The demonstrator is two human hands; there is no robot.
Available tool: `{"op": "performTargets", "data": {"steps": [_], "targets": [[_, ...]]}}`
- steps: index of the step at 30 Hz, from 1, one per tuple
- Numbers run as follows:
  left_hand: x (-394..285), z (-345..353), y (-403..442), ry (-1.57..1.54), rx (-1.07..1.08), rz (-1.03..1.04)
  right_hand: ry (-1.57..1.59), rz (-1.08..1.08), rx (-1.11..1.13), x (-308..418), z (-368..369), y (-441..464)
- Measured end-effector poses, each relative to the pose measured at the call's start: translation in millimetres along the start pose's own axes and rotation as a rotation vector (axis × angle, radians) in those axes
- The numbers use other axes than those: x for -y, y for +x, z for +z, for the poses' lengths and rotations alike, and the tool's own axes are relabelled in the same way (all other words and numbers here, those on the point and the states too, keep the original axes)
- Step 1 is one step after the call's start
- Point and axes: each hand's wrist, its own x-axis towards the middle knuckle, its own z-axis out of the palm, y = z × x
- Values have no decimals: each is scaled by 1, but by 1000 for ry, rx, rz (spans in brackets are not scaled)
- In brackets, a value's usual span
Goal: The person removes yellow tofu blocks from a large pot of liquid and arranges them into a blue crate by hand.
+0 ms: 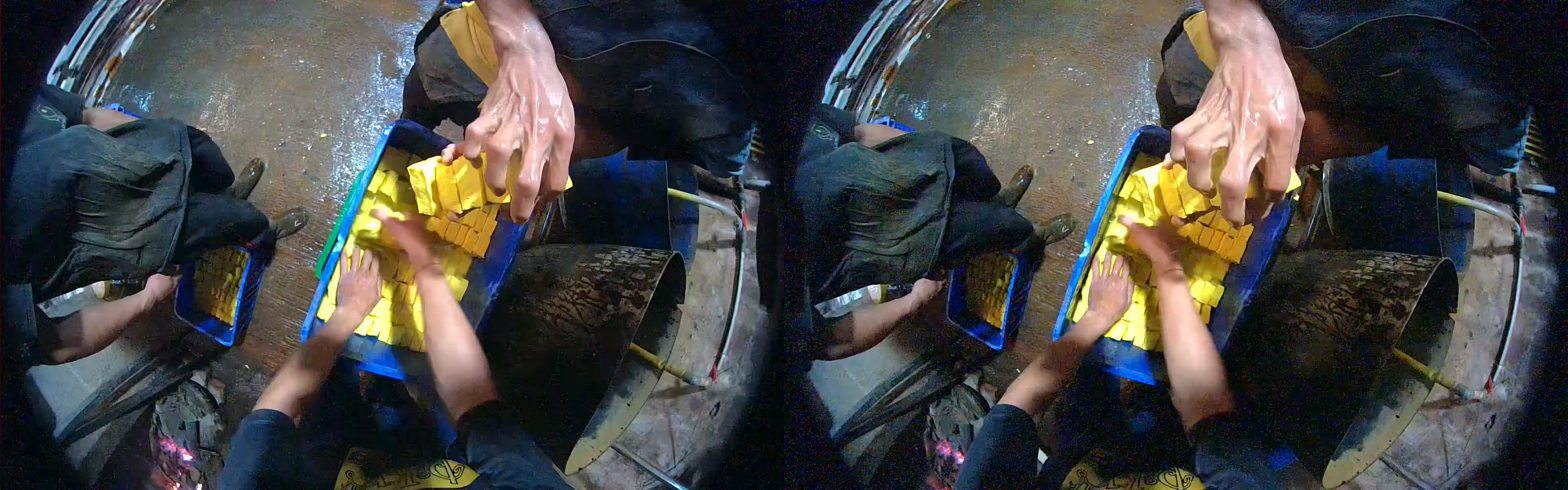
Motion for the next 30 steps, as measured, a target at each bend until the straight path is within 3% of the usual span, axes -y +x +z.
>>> {"op": "performTargets", "data": {"steps": [1, 2, 5, 6, 7, 9, 10, 12, 13, 14, 16, 17, 18, 20, 22, 24, 26, 27, 28, 30], "targets": [[-4, -3, -4, 4, 1, 1, -223, 62, -122, -18, 30, 17], [-8, -8, -7, -32, -28, -48, -73, -86, -67, -39, 48, 31], [-10, -17, 0, -135, -219, -116, 242, -47, 96, -39, 18, 7], [-10, -21, 7, -146, -193, -135, 377, -12, 175, -44, 1, 4], [-8, -18, 11, -156, -168, -150, 373, -107, 255, -53, -22, -14], [-4, -15, 19, -203, -7, -198, 742, 308, 180, -50, -48, -23], [-9, -20, 19, -200, -29, -205, 761, 300, 160, -51, -63, -36], [-25, -20, 12, -143, -144, -180, 738, 48, 357, -59, -92, -79], [-41, -17, 1, -288, -247, -138, 506, 12, 282, -35, -108, -122], [-65, -24, -12, -433, -323, -32, 481, -163, 168, -33, -123, -164], [-129, -53, -38, -791, -349, 106, 868, -257, 158, -31, -156, -255], [-172, -86, -40, -843, -365, 166, 887, -154, 298, -10, -202, -310], [-215, -119, -43, -895, -378, 229, 911, -417, 230, -19, -228, -350], [-303, -194, -43, -956, -403, 349, 809, -689, 62, -39, -302, -415], [-391, -248, -22, -1131, -556, 782, 776, -621, -258, -80, -356, -448], [-473, -270, -12, -941, -398, 1100, 680, -385, -569, -135, -407, -468], [-545, -241, -4, -764, -27, 1139, 497, -122, -433, -202, -438, -437], [-573, -213, 4, -531, 206, 1116, 143, -4, -329, -250, -442, -414], [-592, -174, 13, -233, 403, 1093, 39, 31, -290, -302, -433, -391], [-598, -89, 28, 176, 679, 1047, -546, 209, 63, -384, -406, -348]]}}
